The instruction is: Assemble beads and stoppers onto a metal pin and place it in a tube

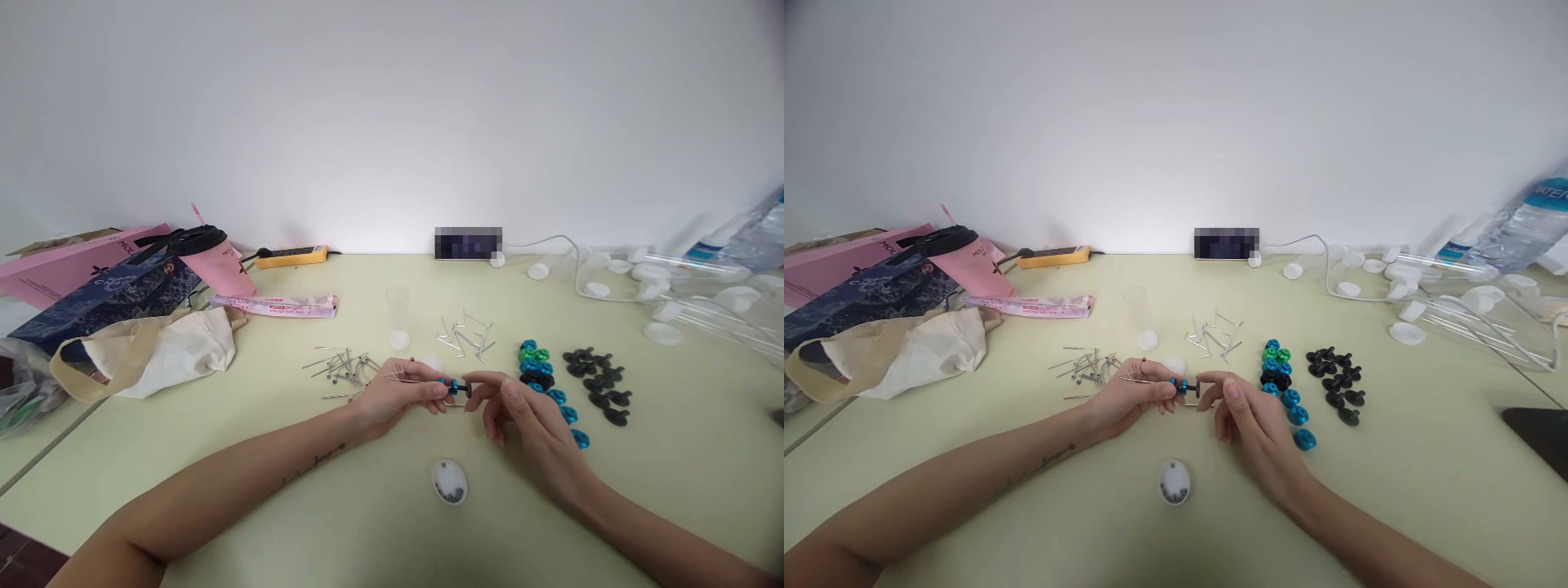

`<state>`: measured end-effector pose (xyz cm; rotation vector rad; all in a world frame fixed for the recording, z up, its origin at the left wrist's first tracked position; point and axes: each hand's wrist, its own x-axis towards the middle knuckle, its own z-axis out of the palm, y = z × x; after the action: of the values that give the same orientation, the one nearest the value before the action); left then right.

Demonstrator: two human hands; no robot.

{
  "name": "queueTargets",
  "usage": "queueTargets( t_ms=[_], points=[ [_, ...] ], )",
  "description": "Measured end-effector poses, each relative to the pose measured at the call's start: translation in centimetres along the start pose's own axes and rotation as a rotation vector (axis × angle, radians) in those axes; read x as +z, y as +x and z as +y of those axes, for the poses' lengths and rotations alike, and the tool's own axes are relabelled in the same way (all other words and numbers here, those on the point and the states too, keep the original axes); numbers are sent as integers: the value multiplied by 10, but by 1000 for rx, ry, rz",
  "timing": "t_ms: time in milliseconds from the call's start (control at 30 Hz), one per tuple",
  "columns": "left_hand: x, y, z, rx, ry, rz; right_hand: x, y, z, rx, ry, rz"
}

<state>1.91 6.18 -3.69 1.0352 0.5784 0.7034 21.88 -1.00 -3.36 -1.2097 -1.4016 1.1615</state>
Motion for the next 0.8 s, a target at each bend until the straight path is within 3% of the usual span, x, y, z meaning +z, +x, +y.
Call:
queueTargets(
  t_ms=[800],
  points=[
    [-1,0,-1,-2,3,-12,0,1,-1,-8,35,-11]
  ],
)
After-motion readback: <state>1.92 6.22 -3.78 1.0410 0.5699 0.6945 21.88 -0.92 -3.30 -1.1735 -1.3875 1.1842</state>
